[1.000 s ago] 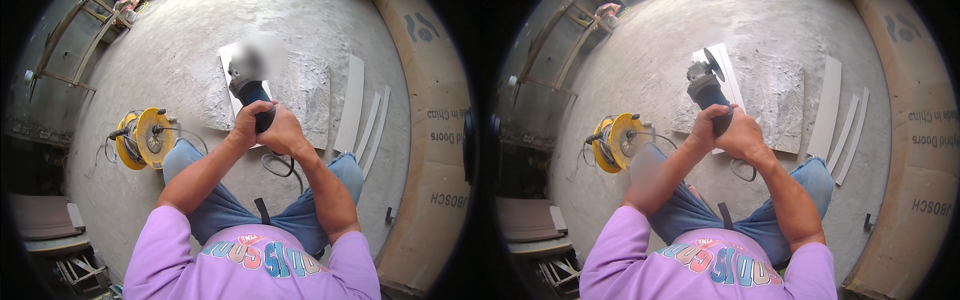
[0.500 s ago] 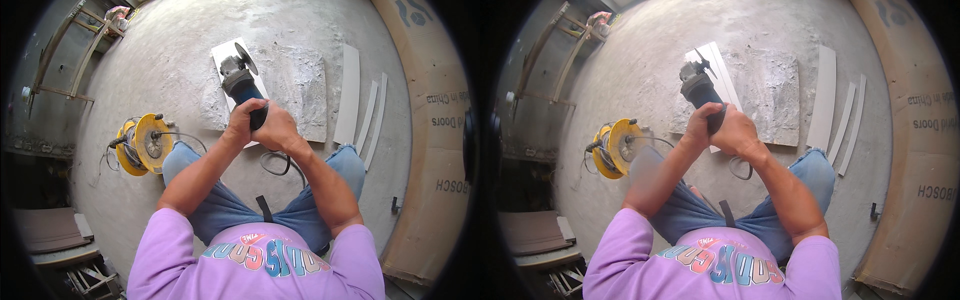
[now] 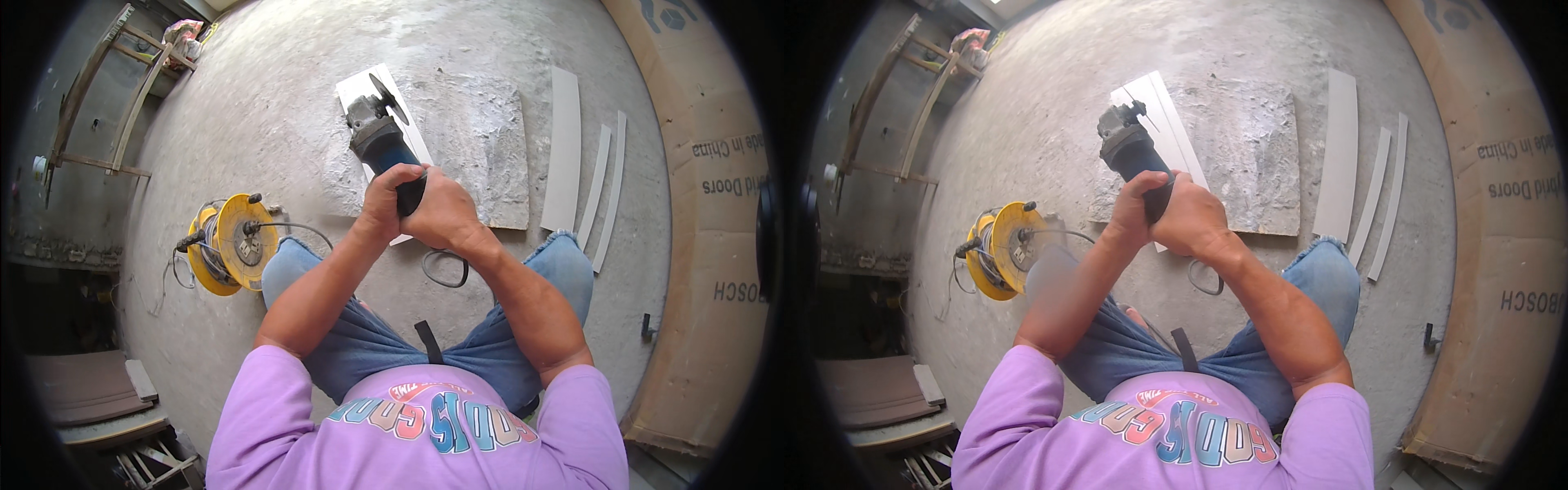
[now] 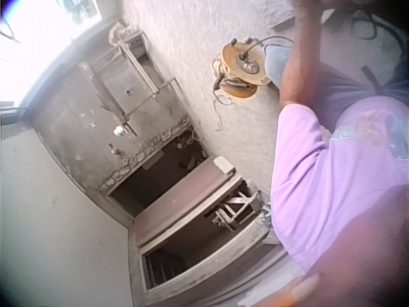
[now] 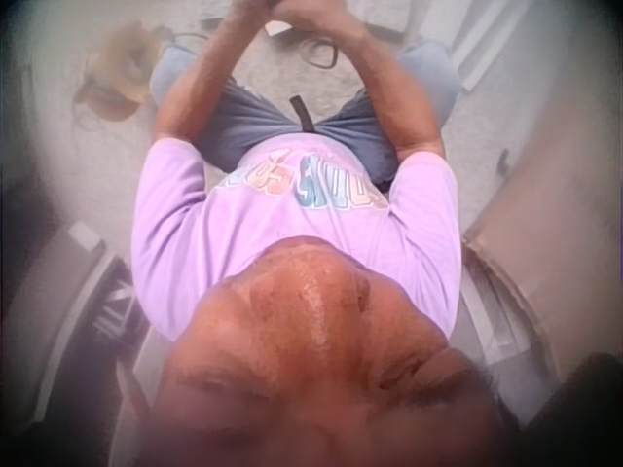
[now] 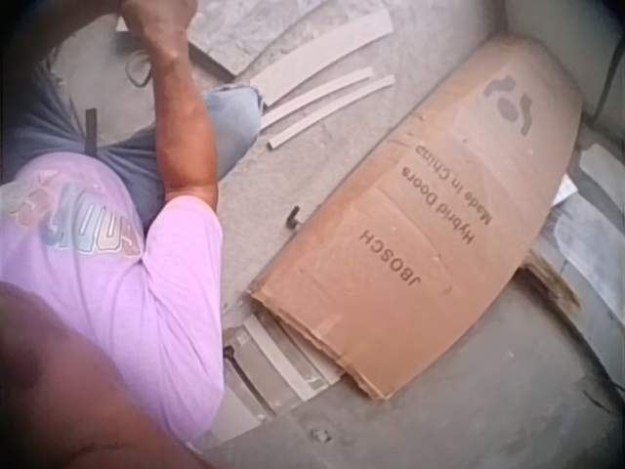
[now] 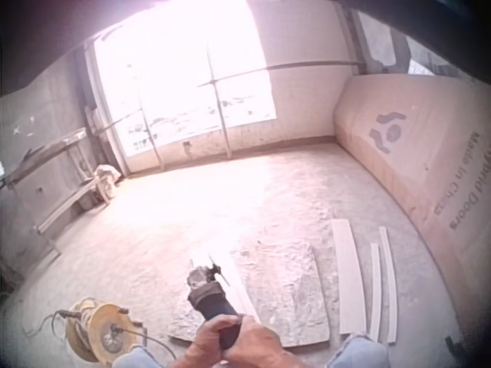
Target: The person sits on the floor and uses an angle grinder to smooth the edges of a white rectangular tile. They hold the tile steady with one hand while operating the tool with the other, moving the grinder along the tile's edges to create a smooth finish.
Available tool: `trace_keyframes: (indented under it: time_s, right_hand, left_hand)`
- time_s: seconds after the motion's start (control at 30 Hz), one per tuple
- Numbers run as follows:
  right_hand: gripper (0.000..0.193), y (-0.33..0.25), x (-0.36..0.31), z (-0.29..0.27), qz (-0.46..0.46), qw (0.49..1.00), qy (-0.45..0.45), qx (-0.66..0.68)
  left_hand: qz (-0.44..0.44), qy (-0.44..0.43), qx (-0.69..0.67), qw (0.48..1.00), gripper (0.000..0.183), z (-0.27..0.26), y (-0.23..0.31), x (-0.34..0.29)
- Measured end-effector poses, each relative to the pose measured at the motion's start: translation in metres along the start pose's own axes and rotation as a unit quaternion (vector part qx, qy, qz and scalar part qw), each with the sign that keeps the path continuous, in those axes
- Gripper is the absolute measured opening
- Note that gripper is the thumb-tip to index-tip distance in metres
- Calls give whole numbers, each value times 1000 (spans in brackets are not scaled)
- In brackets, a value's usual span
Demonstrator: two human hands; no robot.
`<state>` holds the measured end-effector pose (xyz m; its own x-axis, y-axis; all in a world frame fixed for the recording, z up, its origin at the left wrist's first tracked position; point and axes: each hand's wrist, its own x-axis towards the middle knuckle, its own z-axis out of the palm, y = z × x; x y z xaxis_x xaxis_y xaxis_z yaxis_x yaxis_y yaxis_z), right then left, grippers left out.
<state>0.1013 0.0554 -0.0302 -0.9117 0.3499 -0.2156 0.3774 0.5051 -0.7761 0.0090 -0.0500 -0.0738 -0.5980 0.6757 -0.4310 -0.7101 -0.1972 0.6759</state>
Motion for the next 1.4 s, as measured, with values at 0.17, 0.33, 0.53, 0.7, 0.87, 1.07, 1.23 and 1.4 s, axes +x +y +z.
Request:
trace_keyframes:
  time_s: [0.17,0.33,0.53,0.7,0.87,1.07,1.23,1.4]
  right_hand:
    - [82,-3,-2,-1,10,1000,-5,-22]
    - [78,0,-1,0,8,999,-6,-34]
    - [71,1,-1,-1,2,999,5,-32]
    - [63,0,-3,-4,2,1000,2,-26]
    - [58,0,-3,-4,-1,1000,7,-29]
    - [57,-2,-2,-5,-1,1000,6,-30]
    - [58,-3,-3,-6,1,999,7,-32]
    - [61,-3,-2,-4,-1,999,10,-38]
  left_hand:
    - [-13,-37,-28,999,34,0,3,-1]
    - [-3,-51,-40,998,34,2,2,-1]
    - [11,-59,-27,998,35,5,2,-2]
    - [11,-65,-22,998,37,7,0,-2]
    - [14,-58,-17,998,37,8,0,-3]
    - [15,-56,-27,998,36,7,1,-2]
    - [11,-58,-36,998,35,7,1,-1]
    - [11,-60,-40,997,35,9,2,-3]
